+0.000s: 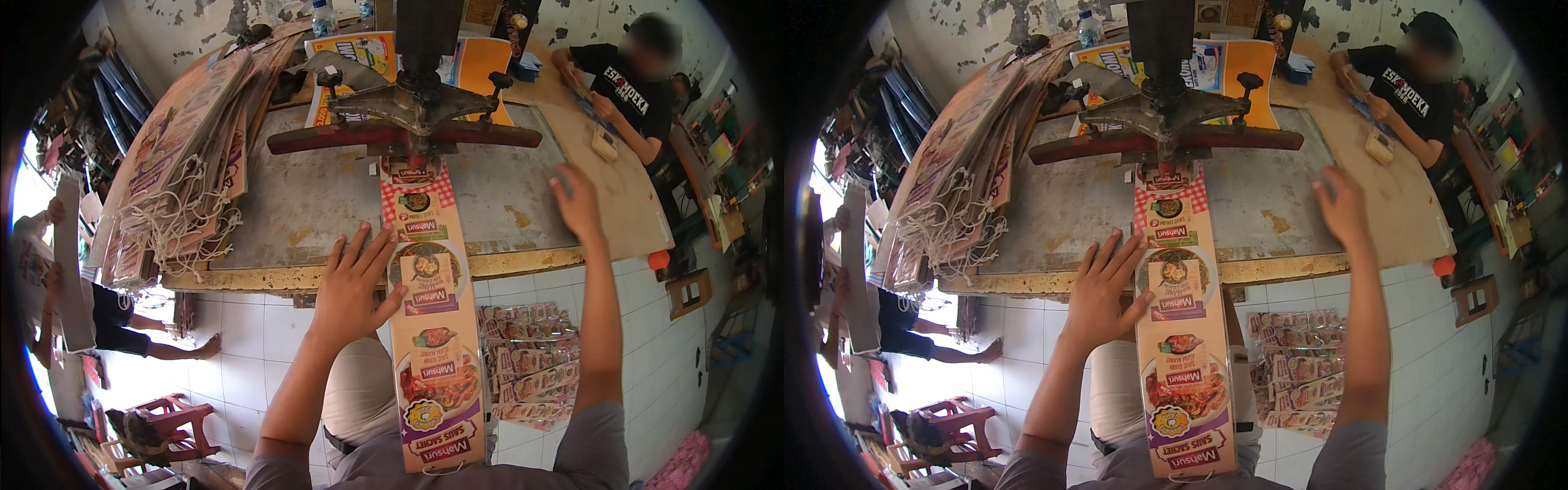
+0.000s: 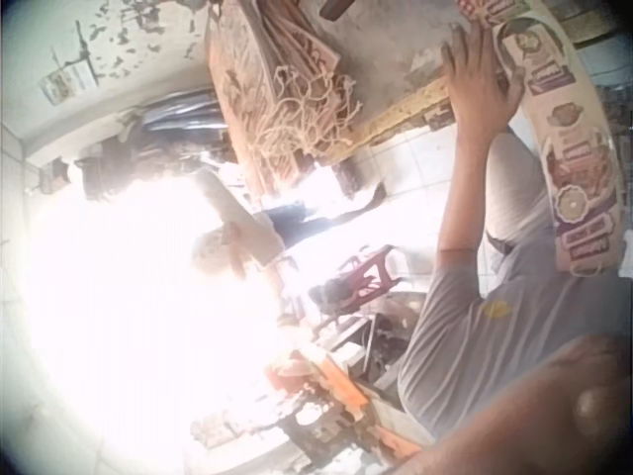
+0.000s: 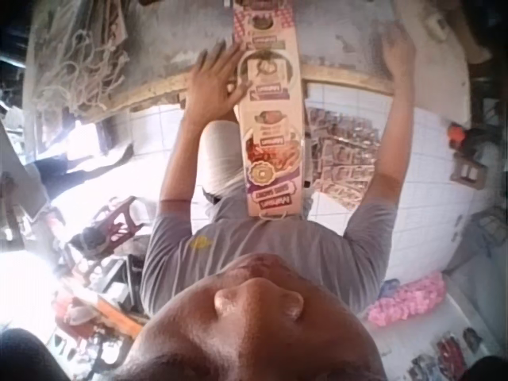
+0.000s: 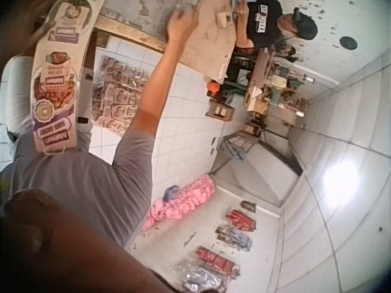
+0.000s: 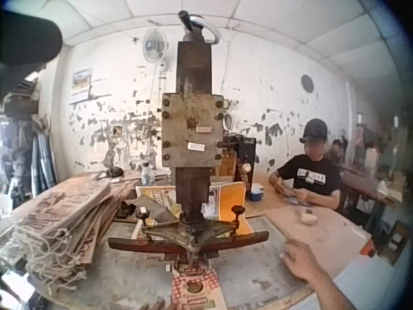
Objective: The person stamps flat sacks using a hand-held wooden block and a manual press machine. The person positions each sack on a workspace, applies a stamp with the block, pulls down a machine lever to press it, and then moves the sack into a stack.
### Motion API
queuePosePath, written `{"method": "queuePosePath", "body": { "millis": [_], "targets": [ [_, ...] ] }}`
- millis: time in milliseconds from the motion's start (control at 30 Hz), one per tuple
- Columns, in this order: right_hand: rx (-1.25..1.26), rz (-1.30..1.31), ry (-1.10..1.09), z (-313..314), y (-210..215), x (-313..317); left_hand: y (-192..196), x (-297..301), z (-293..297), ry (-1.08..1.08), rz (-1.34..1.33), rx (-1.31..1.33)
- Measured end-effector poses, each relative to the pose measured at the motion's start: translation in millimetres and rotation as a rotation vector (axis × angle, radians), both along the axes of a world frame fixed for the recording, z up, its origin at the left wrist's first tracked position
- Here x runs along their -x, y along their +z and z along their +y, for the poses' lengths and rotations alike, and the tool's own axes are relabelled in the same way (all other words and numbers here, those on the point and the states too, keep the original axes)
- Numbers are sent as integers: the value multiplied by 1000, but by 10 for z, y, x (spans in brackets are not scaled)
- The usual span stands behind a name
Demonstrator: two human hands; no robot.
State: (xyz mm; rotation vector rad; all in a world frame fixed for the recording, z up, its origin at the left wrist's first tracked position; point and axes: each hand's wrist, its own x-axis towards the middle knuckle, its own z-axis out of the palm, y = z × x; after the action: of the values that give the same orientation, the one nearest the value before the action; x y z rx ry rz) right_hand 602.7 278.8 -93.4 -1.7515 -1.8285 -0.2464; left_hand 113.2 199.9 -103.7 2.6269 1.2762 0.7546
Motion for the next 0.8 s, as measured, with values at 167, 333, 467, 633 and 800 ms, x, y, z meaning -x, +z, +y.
{"method": "queuePosePath", "body": {
  "millis": [167,333,467,633,800],
  "targets": [
    [-71,-351,-418,473,-63,-1370,12,-1,7,5,-23,12],
    [68,-238,-485,739,-99,-1643,17,42,3,1,-29,14],
    [149,-176,-440,797,-182,-1999,14,20,20,-9,-43,6],
    [32,-356,-404,980,-344,-2041,42,69,-14,9,-15,15],
    [20,-163,-276,985,-265,-2400,-15,36,6,-9,-40,-5]
  ]
}}
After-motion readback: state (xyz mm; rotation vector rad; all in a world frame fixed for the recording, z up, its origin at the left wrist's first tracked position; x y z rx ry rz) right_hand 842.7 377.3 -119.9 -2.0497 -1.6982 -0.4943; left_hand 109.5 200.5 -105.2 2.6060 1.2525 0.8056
